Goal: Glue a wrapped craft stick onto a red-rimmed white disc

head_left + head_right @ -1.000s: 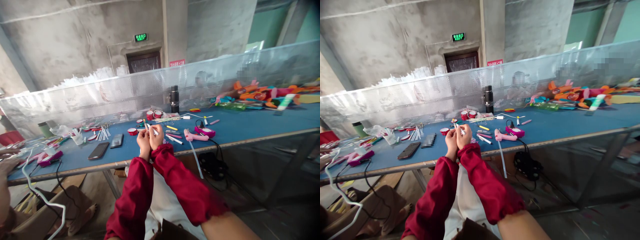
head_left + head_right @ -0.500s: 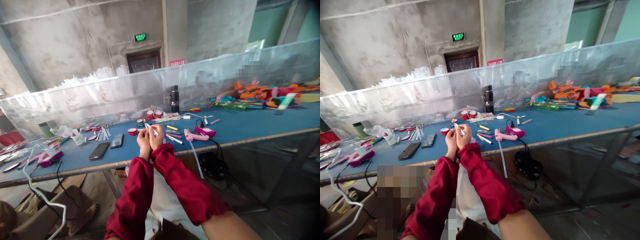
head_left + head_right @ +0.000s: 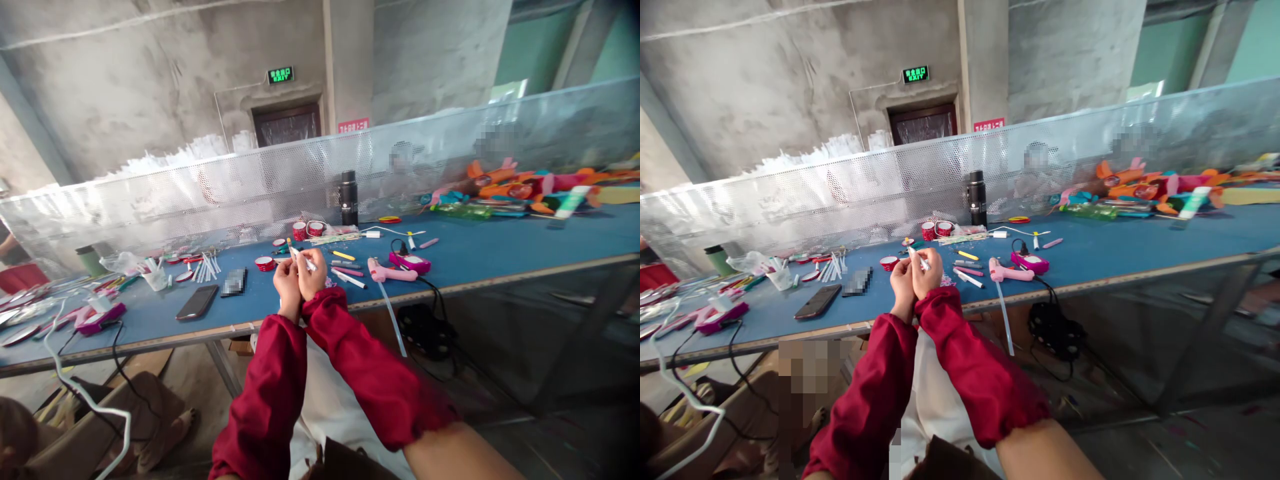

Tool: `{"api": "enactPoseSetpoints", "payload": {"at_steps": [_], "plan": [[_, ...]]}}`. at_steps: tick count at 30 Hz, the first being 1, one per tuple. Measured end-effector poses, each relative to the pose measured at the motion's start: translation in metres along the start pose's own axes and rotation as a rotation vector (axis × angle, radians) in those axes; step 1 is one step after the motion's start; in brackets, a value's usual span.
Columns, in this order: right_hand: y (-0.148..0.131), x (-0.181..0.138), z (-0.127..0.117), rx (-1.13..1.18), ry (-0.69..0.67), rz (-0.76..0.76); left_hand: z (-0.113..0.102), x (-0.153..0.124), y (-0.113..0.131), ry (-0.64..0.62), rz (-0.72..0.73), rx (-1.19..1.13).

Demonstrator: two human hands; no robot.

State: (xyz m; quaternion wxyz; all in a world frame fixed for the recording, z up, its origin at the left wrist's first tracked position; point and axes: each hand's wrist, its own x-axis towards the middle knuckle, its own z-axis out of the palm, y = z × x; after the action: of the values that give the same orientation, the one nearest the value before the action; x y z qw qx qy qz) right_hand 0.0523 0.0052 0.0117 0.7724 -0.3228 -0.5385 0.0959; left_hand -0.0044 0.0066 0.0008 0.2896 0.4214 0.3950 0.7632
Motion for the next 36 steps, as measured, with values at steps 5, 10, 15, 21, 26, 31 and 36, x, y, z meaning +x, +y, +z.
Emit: {"api": "enactPoseSetpoints", "payload": {"at_steps": [5, 10, 15, 21, 26, 31, 36], "plan": [[0.0039, 0.0003, 0.0010, -0.011, 0.008, -0.006, 0.0001, -0.0001, 0.0000, 0.008, 0.003, 0.010], [0.0047, 0.0008, 0.0011, -0.013, 0.030, 0.005, 0.0002, 0.0000, 0.0005, 0.013, 0.013, 0.012], [0.0026, -0.0005, 0.0005, -0.009, -0.008, -0.008, -0.0005, -0.0017, 0.0015, 0.008, 0.017, 0.015], [0.0039, -0.0001, 0.0010, -0.028, 0.033, -0.007, -0.0004, -0.0004, 0.0008, 0.015, 0.008, 0.020], [0.0022, -0.0007, -0.0002, -0.045, 0.013, -0.033, -0.0005, 0.0008, -0.0007, 0.014, 0.016, 0.021], [0.0018, -0.0011, -0.0009, -0.055, 0.039, -0.017, -0.0011, 0.0016, -0.0029, 0.003, 0.022, 0.013], [0.0016, -0.0012, -0.0009, -0.049, 0.015, -0.028, -0.0012, 0.0015, -0.0047, 0.001, 0.029, 0.003]]}}
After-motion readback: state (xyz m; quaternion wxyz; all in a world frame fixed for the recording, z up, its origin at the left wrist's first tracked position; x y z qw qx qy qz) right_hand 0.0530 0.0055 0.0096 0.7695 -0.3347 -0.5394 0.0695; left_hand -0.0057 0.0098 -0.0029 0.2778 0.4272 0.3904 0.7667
